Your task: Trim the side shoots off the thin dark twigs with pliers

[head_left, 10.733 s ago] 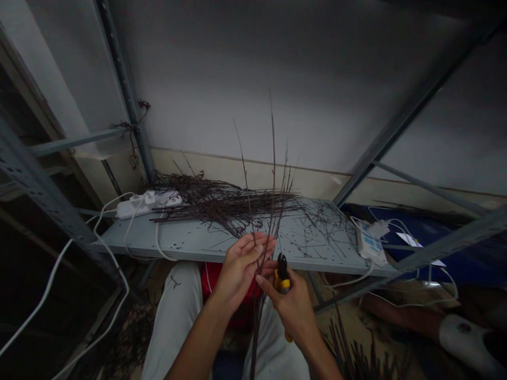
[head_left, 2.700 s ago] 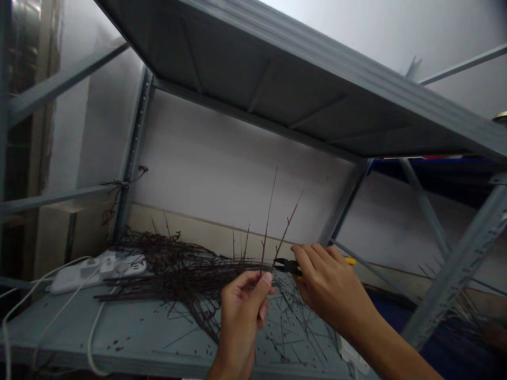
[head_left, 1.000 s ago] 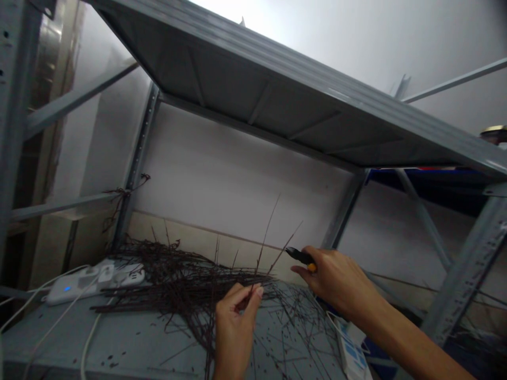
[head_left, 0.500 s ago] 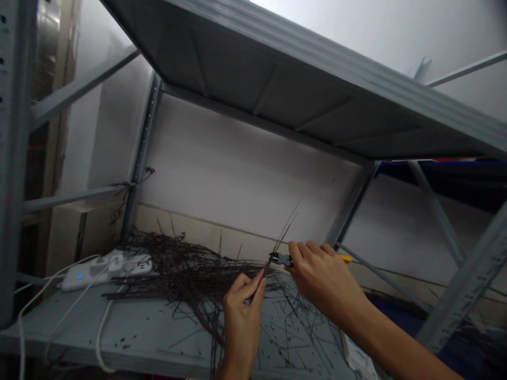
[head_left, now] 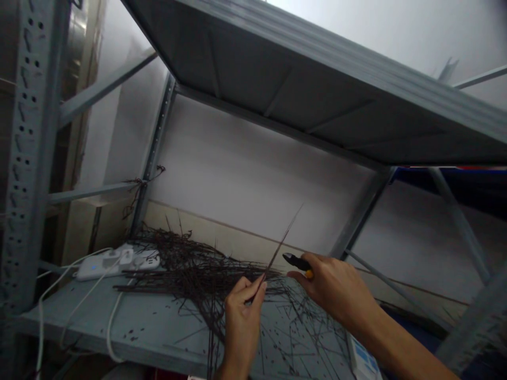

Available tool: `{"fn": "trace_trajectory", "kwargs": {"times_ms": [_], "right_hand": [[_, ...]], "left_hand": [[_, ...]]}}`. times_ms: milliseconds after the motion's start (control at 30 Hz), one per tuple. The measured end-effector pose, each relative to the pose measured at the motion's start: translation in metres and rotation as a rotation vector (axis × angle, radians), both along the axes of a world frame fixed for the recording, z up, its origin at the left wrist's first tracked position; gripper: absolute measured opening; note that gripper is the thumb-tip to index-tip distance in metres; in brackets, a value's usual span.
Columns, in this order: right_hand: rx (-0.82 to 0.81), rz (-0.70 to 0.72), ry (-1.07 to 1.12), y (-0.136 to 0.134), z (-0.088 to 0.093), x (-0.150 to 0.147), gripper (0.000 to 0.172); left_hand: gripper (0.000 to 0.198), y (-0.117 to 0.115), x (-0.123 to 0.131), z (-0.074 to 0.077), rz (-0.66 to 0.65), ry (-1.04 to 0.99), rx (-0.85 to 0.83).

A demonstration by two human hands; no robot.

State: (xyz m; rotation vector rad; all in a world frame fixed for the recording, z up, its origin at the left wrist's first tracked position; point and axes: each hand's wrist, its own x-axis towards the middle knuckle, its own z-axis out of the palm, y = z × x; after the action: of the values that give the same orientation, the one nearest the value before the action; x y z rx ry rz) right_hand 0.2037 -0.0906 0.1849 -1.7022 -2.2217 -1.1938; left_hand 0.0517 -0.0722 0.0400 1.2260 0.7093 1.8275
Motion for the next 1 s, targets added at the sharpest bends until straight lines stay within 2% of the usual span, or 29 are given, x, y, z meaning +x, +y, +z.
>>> {"fn": "trace_trajectory", "kwargs": {"times_ms": [167, 333, 500, 633, 867, 1000], "right_hand": [[-0.049, -0.003, 0.137, 0.000, 0.010, -0.001, 0.023], [-0.092, 0.016, 0.201, -0.001, 0.010, -0.008, 0.022], [-0.110, 0.045, 0.218, 0.000, 0.009, -0.011, 0.023], [-0.137, 0.008, 0.230, 0.002, 0.011, -0.012, 0.022], [-0.203, -0.036, 0.230, -0.003, 0.019, -0.019, 0.021], [-0.171, -0.018, 0.252, -0.008, 0.028, -0.021, 0.019]], "left_hand": [[0.033, -0.002, 0.000, -0.001, 0.013, 0.030, 0.007], [0.032, -0.008, 0.000, 0.002, 0.003, 0.012, 0.006], [0.031, -0.009, 0.001, 0.001, -0.008, -0.005, 0.018], [0.032, -0.009, 0.002, 0.002, -0.013, 0.006, 0.020], [0.036, -0.013, 0.002, 0.012, -0.064, 0.017, 0.009], [0.040, -0.013, 0.004, 0.016, -0.039, -0.023, -0.014]]}}
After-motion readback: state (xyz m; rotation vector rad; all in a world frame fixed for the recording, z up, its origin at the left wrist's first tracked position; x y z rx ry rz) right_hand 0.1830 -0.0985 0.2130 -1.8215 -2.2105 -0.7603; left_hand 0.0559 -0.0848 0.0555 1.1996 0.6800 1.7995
